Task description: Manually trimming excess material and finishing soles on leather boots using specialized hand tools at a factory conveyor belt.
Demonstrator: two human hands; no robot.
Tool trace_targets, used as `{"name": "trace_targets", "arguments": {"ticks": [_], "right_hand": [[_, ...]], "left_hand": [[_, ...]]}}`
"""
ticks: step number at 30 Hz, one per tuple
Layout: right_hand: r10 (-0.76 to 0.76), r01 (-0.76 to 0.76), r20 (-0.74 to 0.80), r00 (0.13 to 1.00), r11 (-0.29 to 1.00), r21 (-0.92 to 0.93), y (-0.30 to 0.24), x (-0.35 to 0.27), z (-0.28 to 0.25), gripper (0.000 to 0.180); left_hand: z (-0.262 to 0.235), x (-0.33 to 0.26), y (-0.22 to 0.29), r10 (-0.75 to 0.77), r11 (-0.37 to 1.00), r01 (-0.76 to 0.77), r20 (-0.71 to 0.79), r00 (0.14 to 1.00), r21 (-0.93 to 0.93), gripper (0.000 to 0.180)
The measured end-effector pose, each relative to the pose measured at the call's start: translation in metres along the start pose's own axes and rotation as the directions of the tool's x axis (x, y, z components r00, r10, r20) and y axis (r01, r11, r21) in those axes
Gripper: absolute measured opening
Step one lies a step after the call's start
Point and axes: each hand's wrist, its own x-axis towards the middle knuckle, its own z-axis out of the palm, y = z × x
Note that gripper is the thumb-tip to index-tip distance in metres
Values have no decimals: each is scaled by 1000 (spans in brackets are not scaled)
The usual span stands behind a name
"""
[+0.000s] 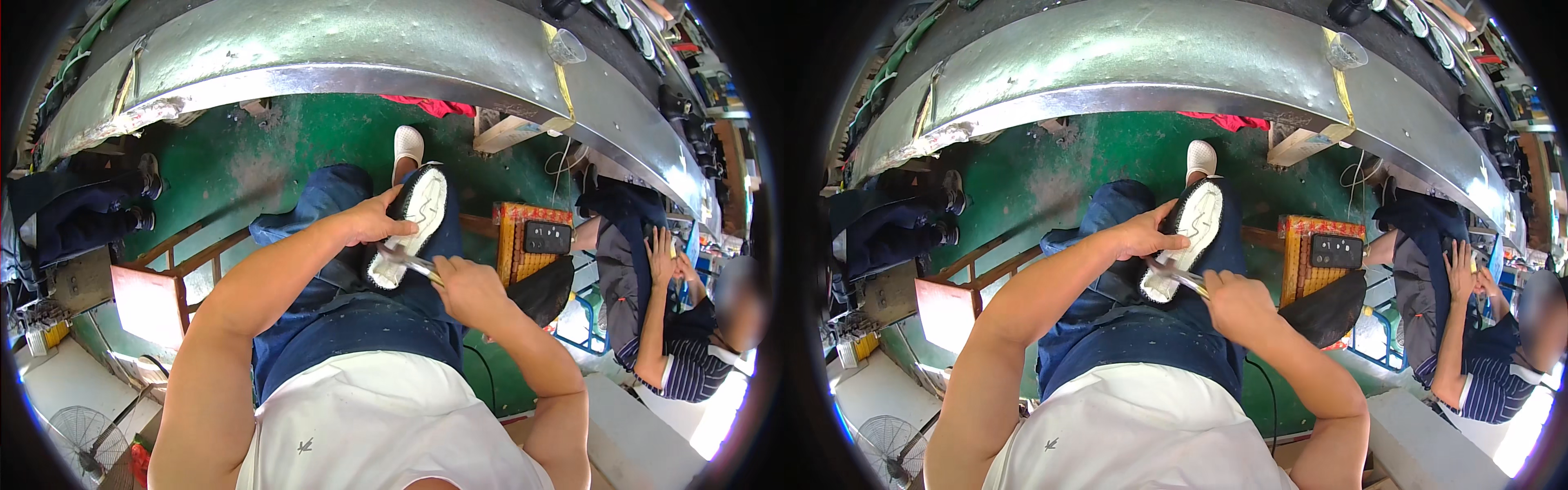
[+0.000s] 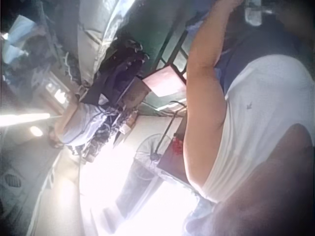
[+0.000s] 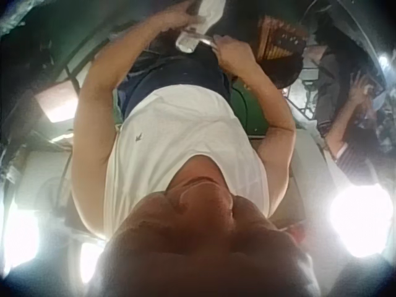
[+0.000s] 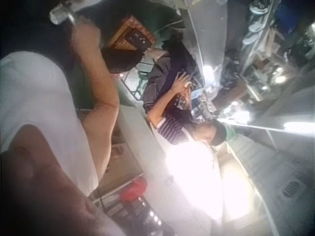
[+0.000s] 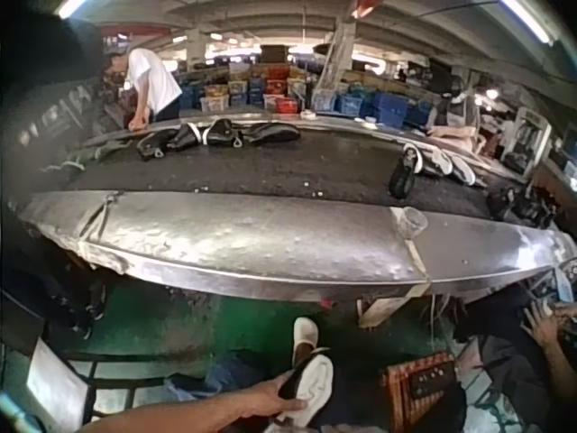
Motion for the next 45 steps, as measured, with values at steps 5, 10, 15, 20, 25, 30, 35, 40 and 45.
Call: {"name": "trace_targets", "arguments": {"ticks": [5, 10, 15, 20, 25, 30, 35, 40, 45], "right_hand": [[-63, 60, 15, 998, 982, 181, 17, -2, 13, 35], [-38, 39, -15, 999, 998, 58, 24, -6, 18, 35], [69, -81, 132, 989, 992, 94, 17, 7, 11, 34], [-70, 91, -101, 992, 972, 215, 27, -5, 40, 30], [13, -7, 37, 999, 989, -149, -8, 6, 3, 23], [-46, 51, -115, 992, 998, 37, 28, 16, 48, 22], [-63, 120, -329, 942, 980, 156, 33, -7, 74, 25], [97, -259, 268, 958, 687, 679, 49, -32, 67, 35], [43, -365, 437, 898, 627, 688, 63, -35, 54, 35]], "left_hand": [[-6, -15, 27, -166, 980, 178, 127, 978, -94, 113], [-5, -10, 13, -88, 996, 89, 30, 996, -20, 111], [-2, -17, 31, -155, 987, 158, 69, 985, -41, 102], [0, -9, 21, -10, 1000, 10, 22, 1000, 2, 105], [2, -12, 17, -59, 998, 59, -9, 998, -14, 98], [-2, -15, 18, 11, 1000, -11, -23, 1000, -14, 99], [1, -26, 15, 92, 983, -70, -120, 989, 172, 104], [32, -48, 45, -45, 942, 98, -169, 985, 321, 104], [55, -62, -45, 247, 915, -191, -119, 962, 355, 106]]}}
